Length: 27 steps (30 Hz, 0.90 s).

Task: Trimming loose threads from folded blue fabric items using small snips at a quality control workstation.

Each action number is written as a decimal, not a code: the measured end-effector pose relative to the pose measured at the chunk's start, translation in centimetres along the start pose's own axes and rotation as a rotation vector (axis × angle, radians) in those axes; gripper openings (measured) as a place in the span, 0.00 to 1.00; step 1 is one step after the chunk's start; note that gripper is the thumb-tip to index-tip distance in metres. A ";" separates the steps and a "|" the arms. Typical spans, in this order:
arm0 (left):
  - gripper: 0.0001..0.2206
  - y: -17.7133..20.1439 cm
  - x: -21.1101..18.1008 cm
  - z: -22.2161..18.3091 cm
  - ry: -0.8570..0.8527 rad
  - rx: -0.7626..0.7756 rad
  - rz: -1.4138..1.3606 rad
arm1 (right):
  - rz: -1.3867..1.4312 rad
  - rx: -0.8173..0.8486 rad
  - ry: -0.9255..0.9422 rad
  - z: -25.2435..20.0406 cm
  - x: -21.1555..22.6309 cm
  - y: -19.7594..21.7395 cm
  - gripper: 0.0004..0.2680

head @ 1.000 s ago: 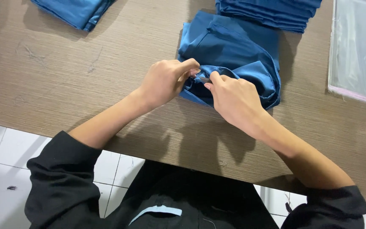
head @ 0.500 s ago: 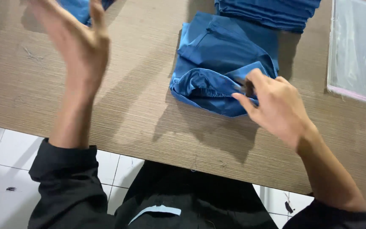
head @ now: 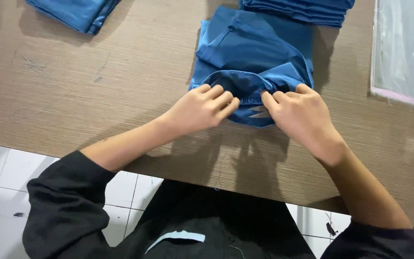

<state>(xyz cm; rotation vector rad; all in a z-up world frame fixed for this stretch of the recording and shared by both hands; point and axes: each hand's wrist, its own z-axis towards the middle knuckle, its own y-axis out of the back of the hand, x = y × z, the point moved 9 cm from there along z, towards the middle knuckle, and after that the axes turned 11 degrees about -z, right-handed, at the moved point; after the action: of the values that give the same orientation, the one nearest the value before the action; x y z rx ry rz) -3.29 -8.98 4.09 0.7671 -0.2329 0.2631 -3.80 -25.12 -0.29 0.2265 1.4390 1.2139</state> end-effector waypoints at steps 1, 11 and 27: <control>0.05 -1.3 0.5 -0.6 0.028 0.037 0.013 | -0.024 -0.005 0.010 0.0 0.1 -0.3 0.10; 0.11 -1.2 2.1 0.1 0.107 0.123 0.041 | -0.076 -0.123 -0.016 0.2 0.1 -1.5 0.08; 0.05 -2.8 7.6 2.7 0.003 0.254 0.060 | 0.415 0.383 -0.191 8.8 -8.1 -1.9 0.10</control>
<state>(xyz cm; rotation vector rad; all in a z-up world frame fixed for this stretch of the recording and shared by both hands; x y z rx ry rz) 4.42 -11.67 6.45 1.0116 -0.2224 0.3551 6.79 -27.19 5.28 0.9171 1.4876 1.1920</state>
